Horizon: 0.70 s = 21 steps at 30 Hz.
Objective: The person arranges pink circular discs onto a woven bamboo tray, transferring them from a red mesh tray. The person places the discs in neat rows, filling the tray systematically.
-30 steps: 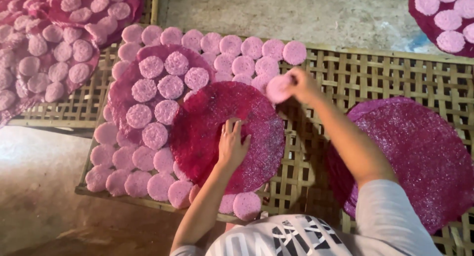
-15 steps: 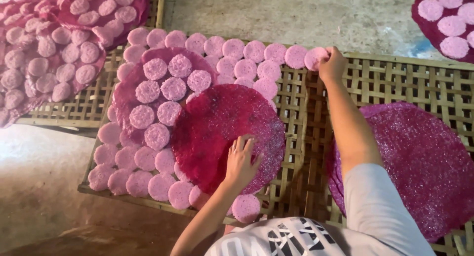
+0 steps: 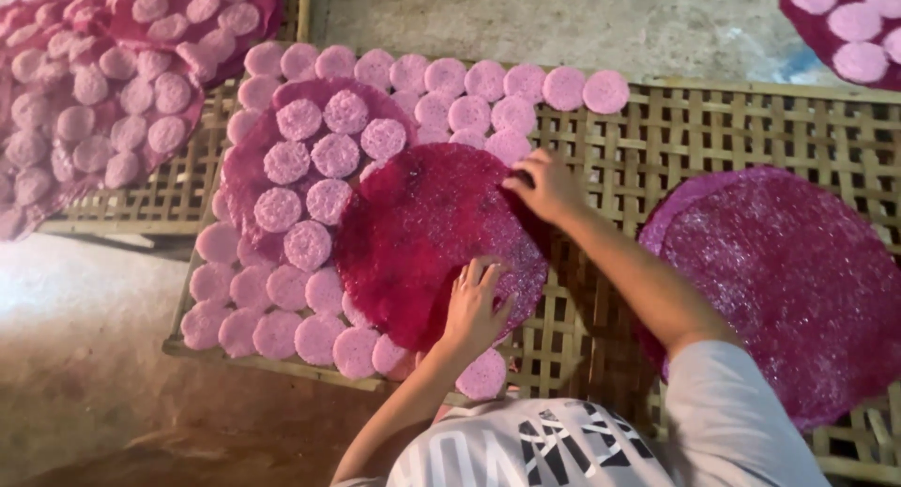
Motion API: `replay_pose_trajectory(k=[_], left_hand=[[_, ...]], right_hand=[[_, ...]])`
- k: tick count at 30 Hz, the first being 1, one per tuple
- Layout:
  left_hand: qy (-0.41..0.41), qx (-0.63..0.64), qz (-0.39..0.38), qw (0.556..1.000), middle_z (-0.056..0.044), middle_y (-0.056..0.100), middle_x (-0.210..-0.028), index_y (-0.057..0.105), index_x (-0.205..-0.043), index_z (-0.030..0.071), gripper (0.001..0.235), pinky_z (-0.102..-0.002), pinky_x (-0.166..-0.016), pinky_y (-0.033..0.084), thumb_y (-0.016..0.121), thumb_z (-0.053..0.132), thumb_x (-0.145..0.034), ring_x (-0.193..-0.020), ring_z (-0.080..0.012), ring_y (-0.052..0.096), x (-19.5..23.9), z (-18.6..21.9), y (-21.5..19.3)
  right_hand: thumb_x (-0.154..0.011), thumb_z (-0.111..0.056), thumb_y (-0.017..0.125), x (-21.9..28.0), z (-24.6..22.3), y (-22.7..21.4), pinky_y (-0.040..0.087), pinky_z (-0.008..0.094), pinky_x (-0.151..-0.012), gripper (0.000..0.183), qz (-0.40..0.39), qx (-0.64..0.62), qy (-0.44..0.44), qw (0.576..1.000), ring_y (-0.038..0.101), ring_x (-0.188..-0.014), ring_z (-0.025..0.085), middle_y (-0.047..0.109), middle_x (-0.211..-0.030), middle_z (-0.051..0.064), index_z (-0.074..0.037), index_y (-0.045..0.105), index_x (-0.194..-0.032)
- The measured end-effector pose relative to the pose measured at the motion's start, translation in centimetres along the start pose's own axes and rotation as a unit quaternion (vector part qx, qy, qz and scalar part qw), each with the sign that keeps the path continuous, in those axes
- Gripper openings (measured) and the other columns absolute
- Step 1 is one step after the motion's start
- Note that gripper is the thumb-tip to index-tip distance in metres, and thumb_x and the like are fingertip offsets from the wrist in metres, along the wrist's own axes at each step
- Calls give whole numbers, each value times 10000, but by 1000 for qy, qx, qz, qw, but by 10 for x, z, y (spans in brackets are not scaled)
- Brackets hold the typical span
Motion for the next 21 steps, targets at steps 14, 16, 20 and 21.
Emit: replay_pose_trajectory(k=[14,16,20,21], left_hand=[[63,37,39,997,-152,580,-1244,622,-1244,97,446,-493,-990,479,772,148,-827,-1173,-379,573,-8,-22,-22],[74,43,60,995,-163,582,-1231,621,-1242,90,440,-493,-986,479,775,148,-833,-1161,-383,574,-18,-25,-30],[124,33,138,982,-149,626,-1193,627,-1205,103,382,-487,-998,477,771,138,-853,-1157,-372,584,-37,-45,-71],[147,33,164,975,-128,652,-1180,631,-1196,119,358,-479,-1014,481,763,134,-864,-1164,-358,594,-44,-53,-87]], right_hand=[[-848,-312,823,53,-27,-13,534,499,-802,458,133,1,99,986,672,-946,400,697,-1047,188,-52,652,-1183],[-873,-299,797,54,-18,-8,551,473,-806,413,112,-41,119,986,702,-921,369,725,-1008,177,-65,663,-1187],[-922,-255,748,73,-12,-40,555,425,-828,333,127,-88,115,981,702,-944,331,725,-1051,185,-58,683,-1183],[-973,-220,746,86,-22,-75,553,422,-865,268,171,-56,50,982,682,-965,320,706,-1052,171,-42,677,-1161]])
Point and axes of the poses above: each hand's wrist, its own x-axis away from the middle knuckle, its own y-axis out of the palm, z = x × y, the point moved 10 cm from there along -x, towards the middle knuckle
